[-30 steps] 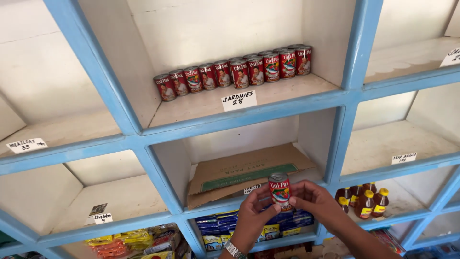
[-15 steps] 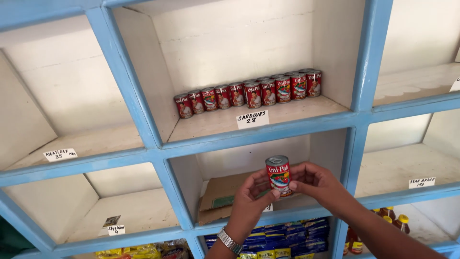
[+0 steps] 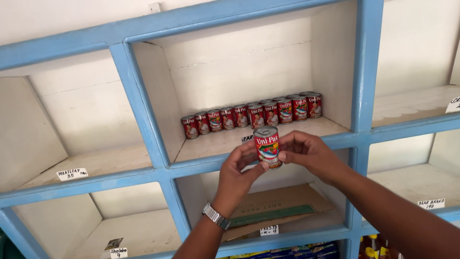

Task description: Stocking canned sardines on a shelf in a grocery store.

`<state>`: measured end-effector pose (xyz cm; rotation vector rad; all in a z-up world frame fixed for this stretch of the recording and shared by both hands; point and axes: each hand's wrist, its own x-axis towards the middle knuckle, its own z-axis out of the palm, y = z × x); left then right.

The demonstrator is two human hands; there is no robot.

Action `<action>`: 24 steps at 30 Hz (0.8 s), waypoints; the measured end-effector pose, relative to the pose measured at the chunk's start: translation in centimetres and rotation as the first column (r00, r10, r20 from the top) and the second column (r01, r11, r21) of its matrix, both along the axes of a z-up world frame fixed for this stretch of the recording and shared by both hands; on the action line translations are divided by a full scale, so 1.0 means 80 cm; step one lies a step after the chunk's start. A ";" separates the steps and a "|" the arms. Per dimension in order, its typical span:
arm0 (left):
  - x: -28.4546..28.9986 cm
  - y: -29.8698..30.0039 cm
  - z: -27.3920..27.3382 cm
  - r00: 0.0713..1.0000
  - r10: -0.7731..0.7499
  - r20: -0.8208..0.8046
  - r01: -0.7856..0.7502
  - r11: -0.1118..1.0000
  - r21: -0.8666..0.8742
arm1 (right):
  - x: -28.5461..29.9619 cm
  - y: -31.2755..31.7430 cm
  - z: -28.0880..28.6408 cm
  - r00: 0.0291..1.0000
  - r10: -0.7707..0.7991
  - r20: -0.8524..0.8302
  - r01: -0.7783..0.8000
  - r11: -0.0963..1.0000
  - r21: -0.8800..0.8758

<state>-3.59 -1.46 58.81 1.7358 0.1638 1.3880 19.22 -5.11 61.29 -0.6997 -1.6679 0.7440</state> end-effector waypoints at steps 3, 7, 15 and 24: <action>-0.005 0.007 0.026 0.998 0.053 -0.022 -0.051 0.996 0.074 | -0.007 0.006 0.029 0.999 -0.047 0.016 0.047 0.999 0.020; -0.008 0.022 0.051 0.995 0.097 -0.013 -0.095 0.990 0.100 | -0.010 0.023 0.053 0.994 -0.100 0.037 0.098 0.994 0.057; -0.013 0.068 0.087 0.986 0.163 -0.029 -0.155 0.972 0.174 | -0.020 0.058 0.091 0.994 -0.088 0.060 0.083 0.994 0.072; -0.018 0.121 0.123 0.958 0.270 -0.099 -0.254 0.956 0.148 | -0.018 0.128 0.117 0.998 0.006 0.060 -0.010 0.998 0.055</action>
